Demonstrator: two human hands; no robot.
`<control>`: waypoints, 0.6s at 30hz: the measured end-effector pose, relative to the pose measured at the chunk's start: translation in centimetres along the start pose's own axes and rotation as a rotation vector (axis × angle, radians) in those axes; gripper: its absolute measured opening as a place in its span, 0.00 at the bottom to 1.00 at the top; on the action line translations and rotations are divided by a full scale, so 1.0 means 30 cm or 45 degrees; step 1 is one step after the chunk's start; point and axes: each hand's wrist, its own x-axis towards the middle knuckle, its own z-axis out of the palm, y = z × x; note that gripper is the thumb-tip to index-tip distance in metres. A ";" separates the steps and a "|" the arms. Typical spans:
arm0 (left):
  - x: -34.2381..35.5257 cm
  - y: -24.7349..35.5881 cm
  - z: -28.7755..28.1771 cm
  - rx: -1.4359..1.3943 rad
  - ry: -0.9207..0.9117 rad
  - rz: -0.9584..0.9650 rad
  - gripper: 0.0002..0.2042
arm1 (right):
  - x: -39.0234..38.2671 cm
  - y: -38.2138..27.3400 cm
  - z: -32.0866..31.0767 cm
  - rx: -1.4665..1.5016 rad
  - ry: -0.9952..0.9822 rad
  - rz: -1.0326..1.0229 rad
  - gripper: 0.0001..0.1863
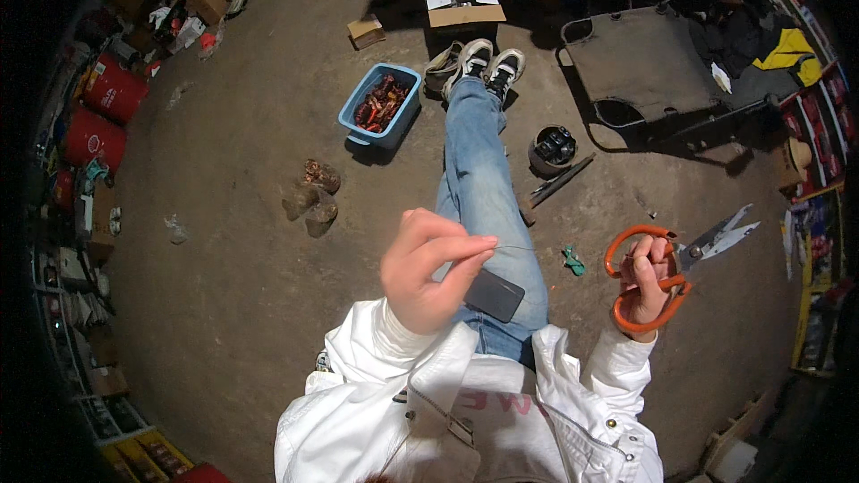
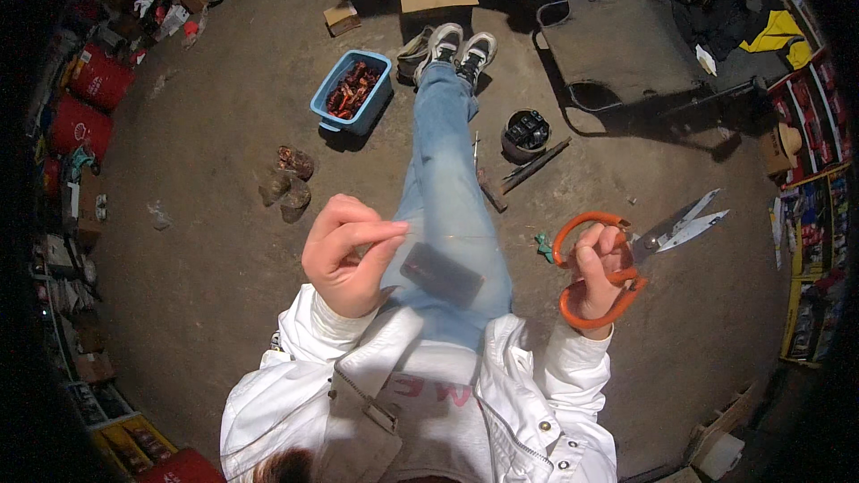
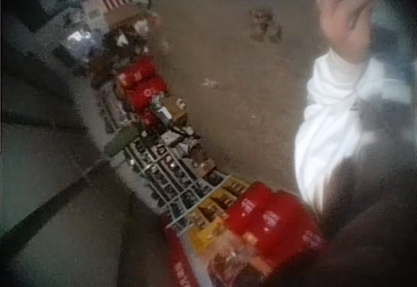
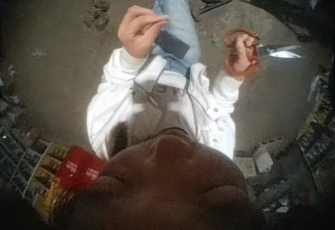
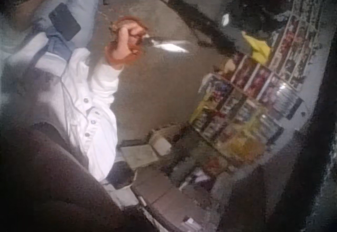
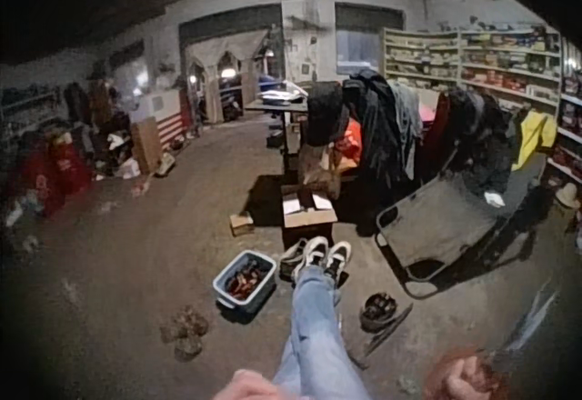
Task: The person uses orange-handled shears to repeatedly cut a small dark rectangular object held in the left hand. The person adjusts the object and shears between cuts, working over the lap in a cluttered indoor space.
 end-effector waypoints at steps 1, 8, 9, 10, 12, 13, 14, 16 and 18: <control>-0.001 0.010 0.001 0.021 0.025 0.012 0.11 | 0.001 -0.003 0.000 -0.015 -0.016 0.003 0.15; 0.018 0.008 -0.007 0.220 0.010 0.081 0.11 | 0.008 0.005 0.037 -0.338 0.062 -0.022 0.14; 0.022 0.003 -0.007 0.279 -0.031 0.126 0.11 | 0.010 0.000 0.048 -0.451 0.098 -0.048 0.13; 0.027 -0.004 -0.007 0.335 -0.071 0.175 0.11 | 0.013 -0.014 0.056 -0.467 0.086 -0.056 0.12; 0.031 -0.014 0.002 0.384 -0.152 0.237 0.11 | 0.019 -0.039 0.077 -0.485 0.044 -0.054 0.12; 0.032 -0.017 0.009 0.378 -0.197 0.250 0.12 | 0.025 -0.056 0.089 -0.503 0.013 -0.072 0.12; 0.030 -0.018 0.015 0.366 -0.243 0.260 0.12 | 0.020 -0.067 0.107 -0.455 -0.052 -0.069 0.13; 0.025 -0.015 0.031 0.321 -0.273 0.249 0.12 | 0.004 -0.078 0.150 -0.289 -0.224 0.071 0.13; 0.019 -0.009 0.044 0.266 -0.282 0.224 0.13 | 0.000 -0.056 0.201 -0.198 -0.365 0.166 0.13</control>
